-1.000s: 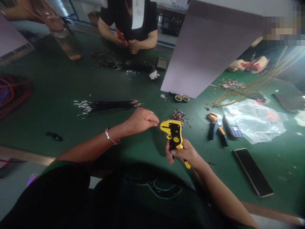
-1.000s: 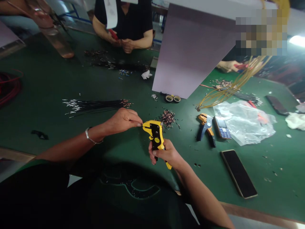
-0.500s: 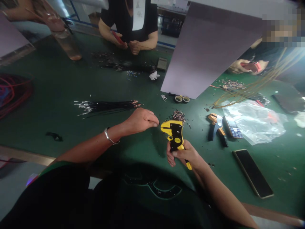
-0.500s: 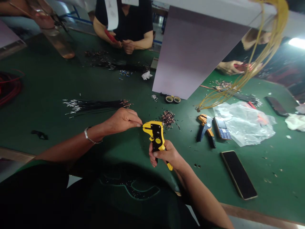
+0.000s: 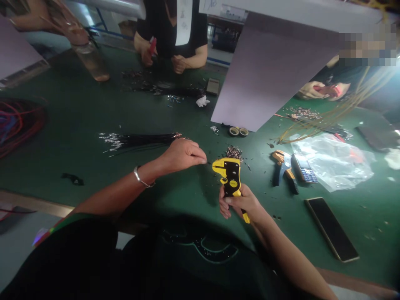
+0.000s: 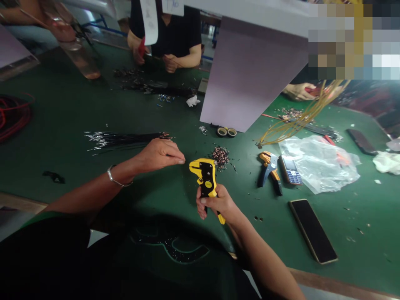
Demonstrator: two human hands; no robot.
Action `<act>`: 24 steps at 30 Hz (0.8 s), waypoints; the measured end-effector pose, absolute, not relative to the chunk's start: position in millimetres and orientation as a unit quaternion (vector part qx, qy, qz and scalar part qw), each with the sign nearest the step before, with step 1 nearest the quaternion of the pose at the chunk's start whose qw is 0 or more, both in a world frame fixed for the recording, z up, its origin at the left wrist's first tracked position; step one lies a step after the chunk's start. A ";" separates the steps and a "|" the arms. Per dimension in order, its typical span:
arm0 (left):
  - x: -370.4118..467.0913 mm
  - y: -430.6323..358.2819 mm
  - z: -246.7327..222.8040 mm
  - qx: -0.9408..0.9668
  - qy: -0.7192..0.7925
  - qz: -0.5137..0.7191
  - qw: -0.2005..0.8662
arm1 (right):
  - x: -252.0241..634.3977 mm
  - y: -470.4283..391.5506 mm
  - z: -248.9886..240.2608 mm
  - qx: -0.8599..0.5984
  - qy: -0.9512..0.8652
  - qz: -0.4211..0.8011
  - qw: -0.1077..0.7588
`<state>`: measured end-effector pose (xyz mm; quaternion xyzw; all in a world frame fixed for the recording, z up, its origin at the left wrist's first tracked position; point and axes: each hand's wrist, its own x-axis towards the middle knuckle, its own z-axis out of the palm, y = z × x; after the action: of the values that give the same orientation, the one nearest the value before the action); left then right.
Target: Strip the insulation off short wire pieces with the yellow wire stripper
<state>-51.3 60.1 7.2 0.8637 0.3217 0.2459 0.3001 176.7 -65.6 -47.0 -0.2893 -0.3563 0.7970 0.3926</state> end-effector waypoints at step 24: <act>-41.6 41.8 -17.5 0.439 0.406 0.328 0.731 | 173.7 -64.0 -52.1 -0.300 -0.347 0.765 0.452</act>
<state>-41.6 41.8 -17.5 0.4392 0.4061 0.3275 0.7314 173.7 -64.0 -52.1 -0.3003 -0.3466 0.7653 0.4516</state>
